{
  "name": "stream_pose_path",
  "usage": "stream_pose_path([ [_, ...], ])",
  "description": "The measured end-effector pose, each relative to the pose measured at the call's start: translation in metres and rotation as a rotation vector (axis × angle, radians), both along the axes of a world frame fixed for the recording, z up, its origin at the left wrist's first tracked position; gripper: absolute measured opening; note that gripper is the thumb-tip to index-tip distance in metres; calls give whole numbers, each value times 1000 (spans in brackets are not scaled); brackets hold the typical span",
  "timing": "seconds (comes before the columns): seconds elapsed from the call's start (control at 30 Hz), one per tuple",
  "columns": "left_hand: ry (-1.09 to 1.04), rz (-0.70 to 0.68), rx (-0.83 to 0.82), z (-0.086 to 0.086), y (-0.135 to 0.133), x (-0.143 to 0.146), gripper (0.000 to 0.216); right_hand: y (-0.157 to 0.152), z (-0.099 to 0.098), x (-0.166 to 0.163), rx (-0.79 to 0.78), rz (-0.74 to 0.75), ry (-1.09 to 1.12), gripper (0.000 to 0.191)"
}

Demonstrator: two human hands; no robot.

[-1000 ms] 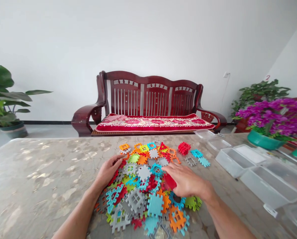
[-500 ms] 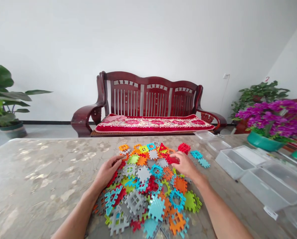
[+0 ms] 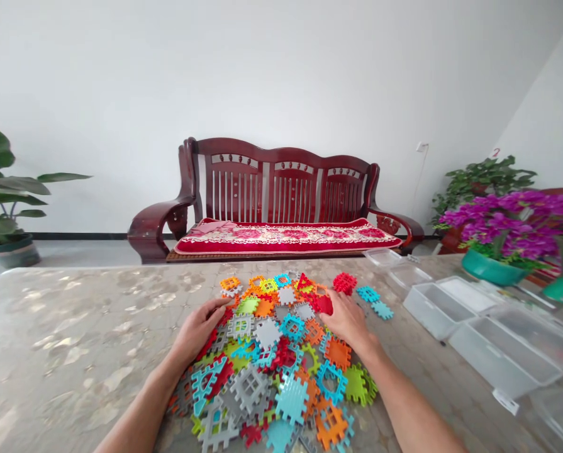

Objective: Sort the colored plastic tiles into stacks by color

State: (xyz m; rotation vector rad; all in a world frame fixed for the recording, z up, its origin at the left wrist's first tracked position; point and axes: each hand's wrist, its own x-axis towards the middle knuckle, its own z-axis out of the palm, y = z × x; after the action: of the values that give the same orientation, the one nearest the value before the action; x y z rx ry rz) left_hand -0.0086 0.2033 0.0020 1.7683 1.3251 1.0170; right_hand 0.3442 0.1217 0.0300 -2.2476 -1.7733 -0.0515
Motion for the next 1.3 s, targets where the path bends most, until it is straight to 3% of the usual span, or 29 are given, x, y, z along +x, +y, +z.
stream_pose_path([
  [0.13,12,-12,-6,-2,1,-1,56,7,1,22,151,46,101,53],
  [0.27,34,-27,-22,-6,4,-3,55,23,4,67,312,18,251,55],
  [0.47,37,-26,-6,-4,4,-2,54,45,4,117,286,-66,284,63],
  [0.83,30,-19,-14,-5,3,-3,57,52,1,119,177,-48,285,77],
  [1.3,23,-11,-20,-2,2,-2,57,60,-11,125,273,-58,434,70],
])
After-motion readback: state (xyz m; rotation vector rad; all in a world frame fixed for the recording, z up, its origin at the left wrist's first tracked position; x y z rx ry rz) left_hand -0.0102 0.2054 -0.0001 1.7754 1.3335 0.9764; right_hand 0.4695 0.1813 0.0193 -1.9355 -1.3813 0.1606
